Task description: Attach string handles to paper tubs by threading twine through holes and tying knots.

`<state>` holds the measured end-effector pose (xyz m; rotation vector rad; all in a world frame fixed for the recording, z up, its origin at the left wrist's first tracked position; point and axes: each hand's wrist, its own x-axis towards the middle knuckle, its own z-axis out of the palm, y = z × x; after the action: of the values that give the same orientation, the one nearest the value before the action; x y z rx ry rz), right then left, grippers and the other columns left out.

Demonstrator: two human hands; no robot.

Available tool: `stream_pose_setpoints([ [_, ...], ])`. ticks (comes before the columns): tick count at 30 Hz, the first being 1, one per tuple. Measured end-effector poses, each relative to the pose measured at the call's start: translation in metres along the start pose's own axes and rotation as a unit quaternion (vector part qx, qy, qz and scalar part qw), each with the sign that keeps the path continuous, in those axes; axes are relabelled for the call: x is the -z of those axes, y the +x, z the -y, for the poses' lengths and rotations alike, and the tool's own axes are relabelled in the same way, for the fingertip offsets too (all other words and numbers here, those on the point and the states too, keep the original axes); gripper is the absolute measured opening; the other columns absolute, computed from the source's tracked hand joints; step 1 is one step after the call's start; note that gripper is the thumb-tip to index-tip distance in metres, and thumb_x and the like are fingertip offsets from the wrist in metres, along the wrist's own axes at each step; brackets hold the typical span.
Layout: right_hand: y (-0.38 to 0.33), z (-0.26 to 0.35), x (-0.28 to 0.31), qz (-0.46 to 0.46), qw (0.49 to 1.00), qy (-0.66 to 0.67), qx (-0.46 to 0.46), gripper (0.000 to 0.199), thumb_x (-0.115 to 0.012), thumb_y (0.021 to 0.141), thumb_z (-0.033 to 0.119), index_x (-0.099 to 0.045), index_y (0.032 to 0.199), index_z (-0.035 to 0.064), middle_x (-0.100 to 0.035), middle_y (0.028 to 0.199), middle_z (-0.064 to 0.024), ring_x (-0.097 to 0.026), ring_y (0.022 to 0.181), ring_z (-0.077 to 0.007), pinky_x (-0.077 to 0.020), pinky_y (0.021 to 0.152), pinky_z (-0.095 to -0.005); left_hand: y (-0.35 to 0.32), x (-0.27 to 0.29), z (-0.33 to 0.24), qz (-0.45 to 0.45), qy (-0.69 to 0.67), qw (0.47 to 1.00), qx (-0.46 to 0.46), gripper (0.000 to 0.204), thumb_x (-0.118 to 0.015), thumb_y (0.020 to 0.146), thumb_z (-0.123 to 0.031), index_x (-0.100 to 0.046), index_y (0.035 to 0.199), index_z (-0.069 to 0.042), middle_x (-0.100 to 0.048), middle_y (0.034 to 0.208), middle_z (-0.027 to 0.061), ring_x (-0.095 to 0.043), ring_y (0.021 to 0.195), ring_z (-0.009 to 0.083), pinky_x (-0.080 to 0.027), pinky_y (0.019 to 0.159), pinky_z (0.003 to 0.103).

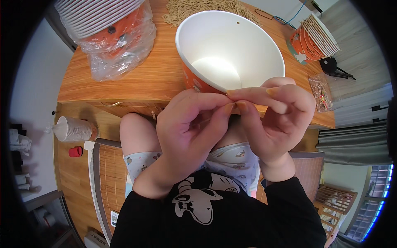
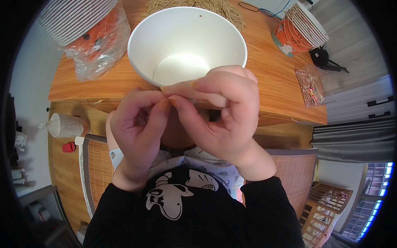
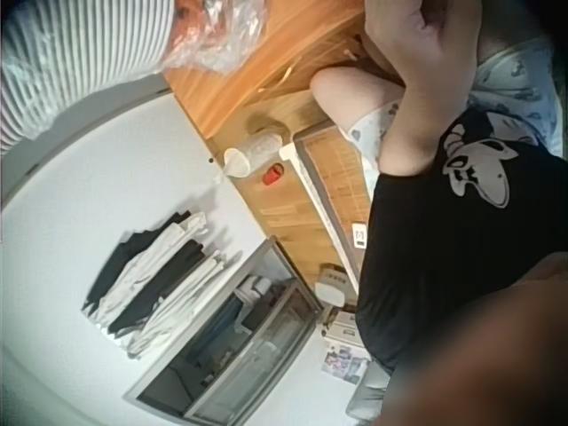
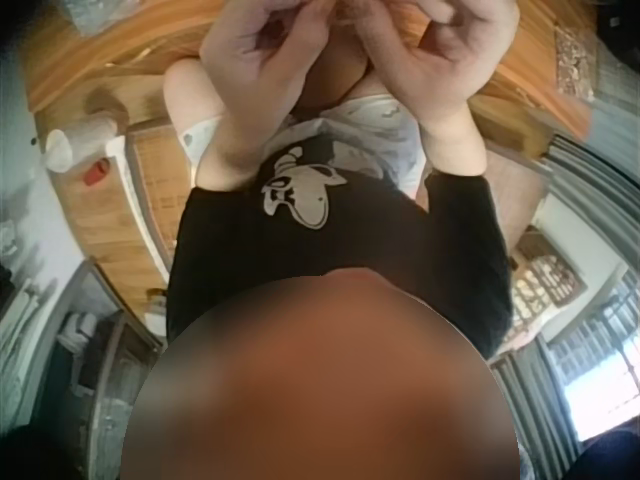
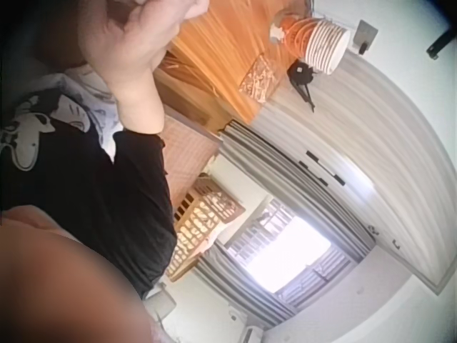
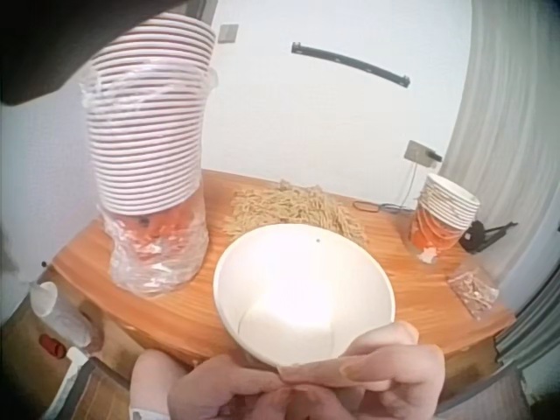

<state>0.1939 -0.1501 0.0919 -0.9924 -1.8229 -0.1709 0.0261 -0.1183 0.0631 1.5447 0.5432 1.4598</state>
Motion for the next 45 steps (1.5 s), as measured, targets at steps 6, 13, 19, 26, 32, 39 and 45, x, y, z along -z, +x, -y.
stream_pose_setpoints([
  [6, 0.002, 0.008, -0.002, 0.0, 0.996, 0.079, -0.041, 0.042, -0.071, 0.085, -0.006, -0.043, 0.115, 0.004, -0.074, 0.099, -0.0061, -0.061, 0.094, -0.0169, -0.0457, 0.086, -0.0283, -0.001, -0.002, -0.001, -0.012, 0.01, 1.0, 0.006, 0.008, -0.072, 0.088, 0.001, -0.069, 0.095, -0.001, -0.059, 0.074, 0.0006, -0.051, 0.062, 0.0053, -0.038, 0.053, 0.02],
  [13, 0.004, 0.007, 0.001, 0.017, 0.993, 0.109, -0.044, 0.044, -0.073, 0.086, -0.003, -0.042, 0.117, 0.0036, -0.075, 0.101, -0.0089, -0.061, 0.096, -0.018, -0.0452, 0.087, -0.0284, -0.001, -0.004, 0.004, -0.019, -0.033, 0.999, 0.01, 0.009, -0.071, 0.088, 0.003, -0.069, 0.096, 0.0, -0.059, 0.078, 0.0011, -0.05, 0.063, 0.0038, -0.037, 0.055, 0.018],
  [19, -0.001, -0.002, -0.003, -0.012, 0.999, 0.034, 0.005, 0.047, -0.078, 0.081, -0.001, -0.046, 0.115, 0.0061, -0.076, 0.1, -0.004, -0.059, 0.091, -0.016, -0.0417, 0.086, -0.0277, -0.001, -0.003, 0.004, -0.007, -0.075, 0.997, 0.004, 0.008, -0.069, 0.091, 0.004, -0.067, 0.099, 0.003, -0.06, 0.082, 0.0005, -0.051, 0.066, 0.0018, -0.038, 0.057, 0.017],
  [26, -0.004, -0.004, -0.008, -0.092, 0.995, 0.014, 0.023, 0.044, -0.082, 0.076, -0.001, -0.054, 0.108, 0.009, -0.077, 0.094, 0.0005, -0.057, 0.085, -0.0137, -0.0412, 0.078, -0.0267, -0.003, -0.006, 0.007, 0.002, -0.129, 0.991, 0.034, 0.01, -0.066, 0.093, 0.005, -0.065, 0.103, 0.004, -0.067, 0.092, 0.0052, -0.061, 0.078, 0.0033, -0.047, 0.065, 0.016],
  [32, -0.004, 0.01, 0.009, 0.015, 0.999, -0.042, -0.017, 0.051, -0.074, 0.083, -0.008, -0.041, 0.118, 0.0086, -0.074, 0.09, -0.0117, -0.058, 0.095, -0.017, -0.0459, 0.087, -0.0298, 0.0, -0.003, 0.011, 0.023, -0.146, 0.989, -0.018, 0.016, -0.06, 0.095, 0.007, -0.062, 0.111, 0.005, -0.07, 0.098, 0.0094, -0.068, 0.087, 0.0114, -0.054, 0.076, 0.021],
  [39, -0.008, 0.0, -0.007, -0.083, 0.993, 0.082, -0.03, 0.049, -0.08, 0.079, -0.003, -0.047, 0.113, 0.0059, -0.077, 0.093, -0.0043, -0.055, 0.087, -0.0157, -0.0431, 0.081, -0.0277, 0.01, 0.001, 0.002, 0.048, 0.044, 0.995, -0.072, 0.029, -0.067, 0.088, 0.006, -0.066, 0.117, 0.002, -0.073, 0.093, 0.0117, -0.072, 0.08, 0.0151, -0.056, 0.069, 0.024],
  [45, -0.008, 0.007, -0.004, -0.087, 0.991, 0.083, -0.055, 0.055, -0.081, 0.078, -0.005, -0.044, 0.117, 0.0053, -0.076, 0.091, -0.0047, -0.055, 0.088, -0.0154, -0.0436, 0.082, -0.0257, 0.016, 0.0, 0.002, 0.019, 0.154, 0.979, -0.133, 0.027, -0.075, 0.079, 0.006, -0.073, 0.105, -0.002, -0.072, 0.082, 0.0085, -0.069, 0.07, 0.0141, -0.053, 0.061, 0.024],
])
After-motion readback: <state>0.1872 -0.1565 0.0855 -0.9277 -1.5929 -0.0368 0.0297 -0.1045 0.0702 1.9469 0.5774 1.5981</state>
